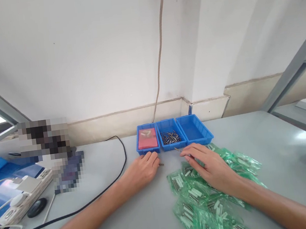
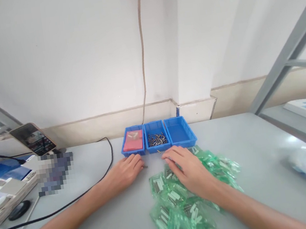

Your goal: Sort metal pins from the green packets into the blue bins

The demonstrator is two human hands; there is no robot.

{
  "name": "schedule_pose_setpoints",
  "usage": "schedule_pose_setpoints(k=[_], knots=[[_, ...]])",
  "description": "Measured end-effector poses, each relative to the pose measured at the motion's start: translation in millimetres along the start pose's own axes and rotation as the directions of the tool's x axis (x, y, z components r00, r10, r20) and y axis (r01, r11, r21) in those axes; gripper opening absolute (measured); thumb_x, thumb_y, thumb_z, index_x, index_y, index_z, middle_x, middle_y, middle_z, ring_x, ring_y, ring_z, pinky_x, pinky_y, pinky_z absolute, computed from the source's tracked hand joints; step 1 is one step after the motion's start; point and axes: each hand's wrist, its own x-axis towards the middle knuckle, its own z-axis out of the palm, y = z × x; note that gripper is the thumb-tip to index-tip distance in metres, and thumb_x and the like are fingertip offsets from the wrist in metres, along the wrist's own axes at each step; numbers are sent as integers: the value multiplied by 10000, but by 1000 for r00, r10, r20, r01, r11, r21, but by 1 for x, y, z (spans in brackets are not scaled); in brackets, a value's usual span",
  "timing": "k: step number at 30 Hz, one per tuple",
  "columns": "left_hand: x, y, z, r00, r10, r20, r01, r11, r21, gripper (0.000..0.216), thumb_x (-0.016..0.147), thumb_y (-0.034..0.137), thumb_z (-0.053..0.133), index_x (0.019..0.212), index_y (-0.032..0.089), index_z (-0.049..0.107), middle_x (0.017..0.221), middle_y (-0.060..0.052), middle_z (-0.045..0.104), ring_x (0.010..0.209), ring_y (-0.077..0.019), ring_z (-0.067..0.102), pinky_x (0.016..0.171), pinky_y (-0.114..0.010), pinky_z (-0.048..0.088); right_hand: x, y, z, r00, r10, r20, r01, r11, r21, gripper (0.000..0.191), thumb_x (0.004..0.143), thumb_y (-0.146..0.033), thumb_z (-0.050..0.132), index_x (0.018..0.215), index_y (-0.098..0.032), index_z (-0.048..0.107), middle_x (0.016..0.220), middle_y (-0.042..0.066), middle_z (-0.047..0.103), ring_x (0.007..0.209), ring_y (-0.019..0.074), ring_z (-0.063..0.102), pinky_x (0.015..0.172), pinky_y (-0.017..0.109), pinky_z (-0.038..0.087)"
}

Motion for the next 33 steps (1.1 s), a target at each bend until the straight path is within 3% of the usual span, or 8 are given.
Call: schedule_pose_setpoints(k=[10, 16, 20, 28, 33], knots=[[0, -4, 3, 999, -26, -25, 22, 987, -161, 283, 1164, 237, 342, 1010, 154, 565, 990, -90, 608, 857, -242, 557, 738, -373, 433, 1, 1, 0, 999, 30, -18, -30, 999, 14, 231, 1100, -239, 467, 1172, -270, 685, 1143, 99, 755, 1084, 285, 711, 902, 455, 611], [-5, -8, 6, 997, -73, 2, 68, 929, -365, 251, 1174, 236, 309, 1076, 169, 530, 1021, -71, 615, 881, -218, 561, 814, -359, 447, 0, -2, -2, 992, 119, -36, -115, 988, 106, 258, 1119, -297, 440, 1144, -281, 696, 1149, 96, 735, 1070, 279, 701, 885, 421, 611], [-7, -10, 9, 994, -105, 32, 108, 890, -443, 242, 1178, 271, 313, 1081, 178, 514, 1036, -61, 622, 898, -210, 573, 848, -357, 453, 1, -1, -2, 972, 228, -59, -213, 958, 193, 215, 1109, -362, 484, 1114, -278, 681, 1073, 67, 731, 954, 254, 689, 786, 367, 578], [-7, -12, 10, 990, -125, 72, 144, 835, -531, 221, 1174, 310, 368, 1061, 195, 519, 1007, -37, 645, 861, -193, 600, 829, -328, 450, 6, 0, -6, 904, 427, -22, -357, 782, 510, 249, 1078, -472, 555, 1064, -261, 686, 972, 34, 735, 758, 193, 614, 731, 323, 533], [-8, -12, 11, 986, -139, 94, 168, 815, -554, 224, 1174, 321, 369, 1073, 194, 524, 1021, -42, 658, 875, -196, 611, 837, -327, 445, 5, 2, -4, 874, 478, 83, -403, 619, 674, 275, 1040, -501, 635, 1187, -270, 661, 966, 28, 747, 763, 179, 593, 721, 302, 503]])
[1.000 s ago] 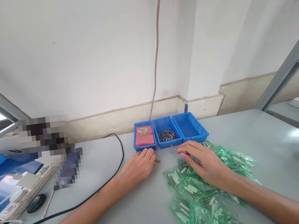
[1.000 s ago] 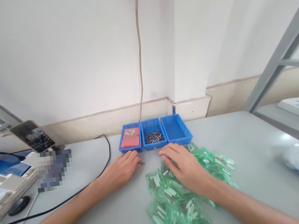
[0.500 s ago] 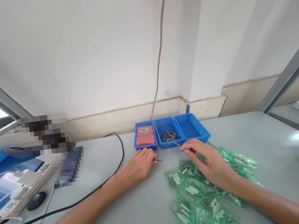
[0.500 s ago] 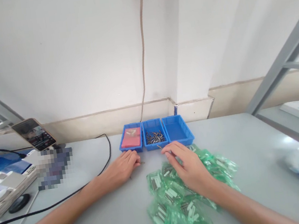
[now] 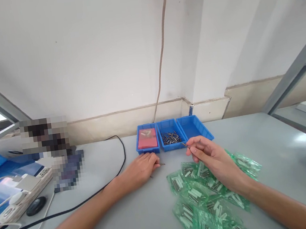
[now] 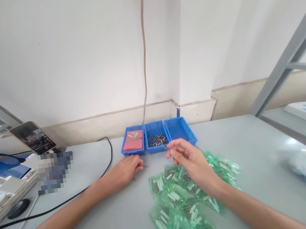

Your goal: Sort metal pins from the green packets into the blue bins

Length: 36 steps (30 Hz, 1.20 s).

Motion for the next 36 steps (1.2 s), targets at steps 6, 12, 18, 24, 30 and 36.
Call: schedule_pose_setpoints(k=[6, 12, 18, 24, 30, 36], knots=[[0, 4, -3, 1000, -21, 12, 21, 1000, -2, 226, 1169, 324, 383, 1062, 196, 536, 1004, -40, 664, 873, -202, 613, 832, -330, 445, -2, -9, 2, 997, 79, 12, -79, 997, -16, 357, 985, -537, 696, 1198, -254, 740, 1015, 58, 761, 811, 200, 610, 758, 315, 513], [0, 5, -4, 1000, -16, 17, 16, 1000, 27, 227, 1172, 320, 372, 1057, 196, 523, 1007, -40, 653, 883, -201, 609, 832, -325, 441, -1, -7, 1, 998, 48, 32, -44, 991, -127, 371, 1006, -576, 637, 1179, -280, 780, 1033, 50, 768, 784, 200, 631, 759, 332, 526], [-1, 5, -4, 1000, 5, 13, -6, 999, 42, 212, 1175, 304, 357, 1063, 197, 500, 1016, -35, 644, 884, -193, 605, 840, -320, 438, 1, 0, 2, 1000, -5, -29, 2, 996, -94, 380, 1008, -598, 626, 1075, -239, 733, 968, 54, 749, 718, 179, 621, 737, 326, 536], [0, 7, -4, 999, 46, -23, -45, 998, 48, 207, 1170, 306, 379, 1064, 195, 519, 1002, -33, 647, 886, -194, 611, 829, -315, 451, 2, 3, 1, 999, 1, -45, -3, 999, -45, 388, 982, -611, 659, 1083, -239, 706, 976, 48, 735, 707, 167, 610, 722, 317, 537], [1, 8, -5, 991, 112, -72, -104, 989, 108, 224, 1168, 298, 385, 1073, 180, 551, 997, -47, 642, 893, -194, 611, 821, -313, 464, 1, 5, 2, 999, -1, -33, -1, 998, -66, 377, 995, -604, 641, 1089, -243, 693, 976, 43, 721, 712, 168, 605, 729, 321, 532], [0, 6, -2, 977, 171, -125, -150, 975, 165, 199, 1158, 282, 430, 1089, 165, 576, 987, -54, 645, 895, -190, 609, 810, -303, 476, -1, 9, 5, 999, -24, -40, 20, 996, -81, 347, 1027, -575, 607, 1108, -248, 689, 1036, 49, 721, 741, 172, 601, 741, 320, 537]])
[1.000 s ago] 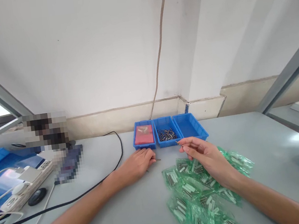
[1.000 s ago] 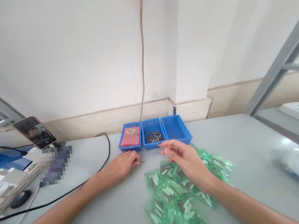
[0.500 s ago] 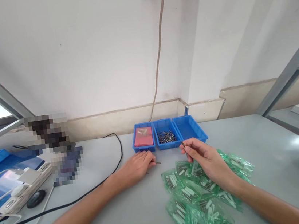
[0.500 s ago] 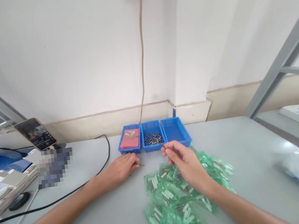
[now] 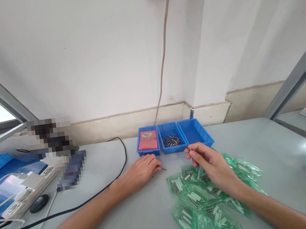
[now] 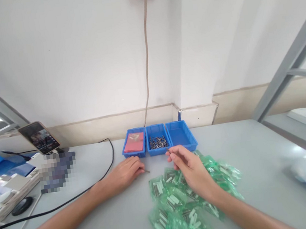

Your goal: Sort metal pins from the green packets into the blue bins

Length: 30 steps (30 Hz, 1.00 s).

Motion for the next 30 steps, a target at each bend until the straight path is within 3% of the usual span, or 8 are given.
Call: schedule_pose_setpoints(k=[16, 30], knots=[[-2, 3, -3, 1000, -8, -8, 8, 999, 34, 226, 1155, 231, 416, 1115, 174, 631, 1008, -69, 632, 904, -191, 584, 786, -300, 485, -1, -5, 2, 997, -49, -54, 46, 997, -65, 346, 1040, -567, 586, 1121, -246, 685, 1027, 62, 746, 745, 189, 625, 726, 332, 560], [-6, -4, 3, 1000, 0, 12, -1, 993, 120, 289, 1161, 283, 397, 982, 172, 594, 906, -55, 624, 832, -207, 566, 767, -331, 454, -4, -5, 1, 996, -78, -48, 73, 993, -90, 304, 1067, -523, 550, 1119, -255, 684, 1047, 63, 743, 730, 187, 613, 712, 333, 544]])
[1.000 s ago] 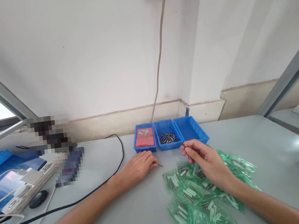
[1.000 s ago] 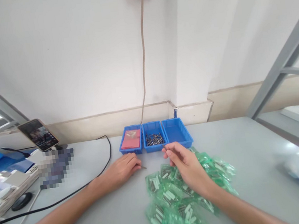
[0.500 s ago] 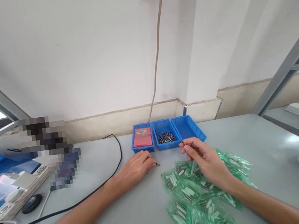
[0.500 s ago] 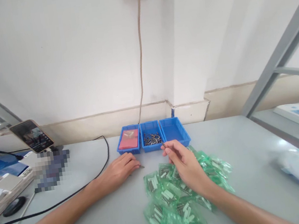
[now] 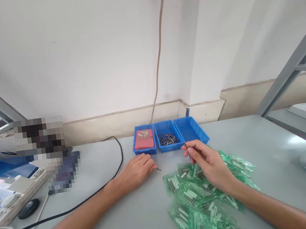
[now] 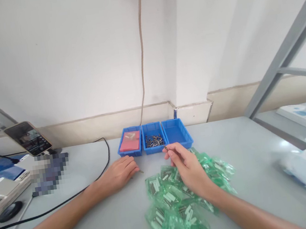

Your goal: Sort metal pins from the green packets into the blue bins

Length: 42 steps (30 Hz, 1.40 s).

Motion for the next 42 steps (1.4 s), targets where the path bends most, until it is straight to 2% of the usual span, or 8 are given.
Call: schedule_pose_setpoints(k=[9, 22, 28, 31, 38, 42], knots=[[0, 0, 2, 999, -31, -14, 31, 999, 28, 358, 1169, 307, 358, 921, 186, 585, 810, -34, 661, 716, -187, 597, 691, -338, 432, -1, 2, 0, 1000, -4, 3, 4, 1000, -27, 299, 1076, -521, 533, 1125, -261, 672, 1060, 65, 742, 737, 190, 618, 725, 341, 550], [3, -1, 3, 995, -72, 74, 73, 997, -9, 379, 1171, 346, 354, 889, 197, 559, 808, -28, 667, 733, -190, 649, 670, -305, 446, 1, 0, 1, 1000, -18, 3, 18, 1000, -16, 279, 1083, -496, 522, 1113, -259, 667, 1038, 54, 732, 718, 183, 608, 703, 332, 539], [2, -1, 5, 995, -78, 54, 79, 997, -26, 406, 1172, 370, 345, 878, 200, 566, 797, -25, 663, 714, -186, 646, 657, -300, 447, 2, -4, 0, 999, -44, -11, 44, 998, -36, 291, 1082, -497, 515, 1085, -254, 676, 991, 56, 742, 696, 187, 610, 694, 341, 546], [3, -1, 4, 994, -81, 68, 82, 996, -18, 401, 1172, 373, 349, 885, 201, 570, 802, -22, 666, 724, -182, 650, 662, -296, 452, 1, -3, -1, 999, -40, -11, 39, 997, -60, 285, 1071, -503, 536, 1108, -258, 678, 1018, 58, 755, 721, 193, 632, 703, 341, 556], [2, -2, 4, 991, -84, 100, 84, 996, -5, 365, 1168, 352, 368, 889, 202, 550, 815, -19, 674, 733, -180, 651, 662, -292, 434, 0, 0, -1, 1000, -14, -14, 13, 993, -116, 263, 1071, -490, 540, 1116, -261, 662, 943, 44, 750, 724, 209, 678, 701, 354, 539], [2, -2, 4, 991, -86, 105, 87, 996, -1, 355, 1168, 349, 372, 892, 202, 540, 823, -17, 679, 735, -184, 656, 658, -296, 416, 2, -1, -2, 998, -52, -31, 47, 990, -133, 231, 1064, -459, 558, 1085, -263, 679, 1028, 51, 700, 725, 200, 680, 728, 371, 538]])
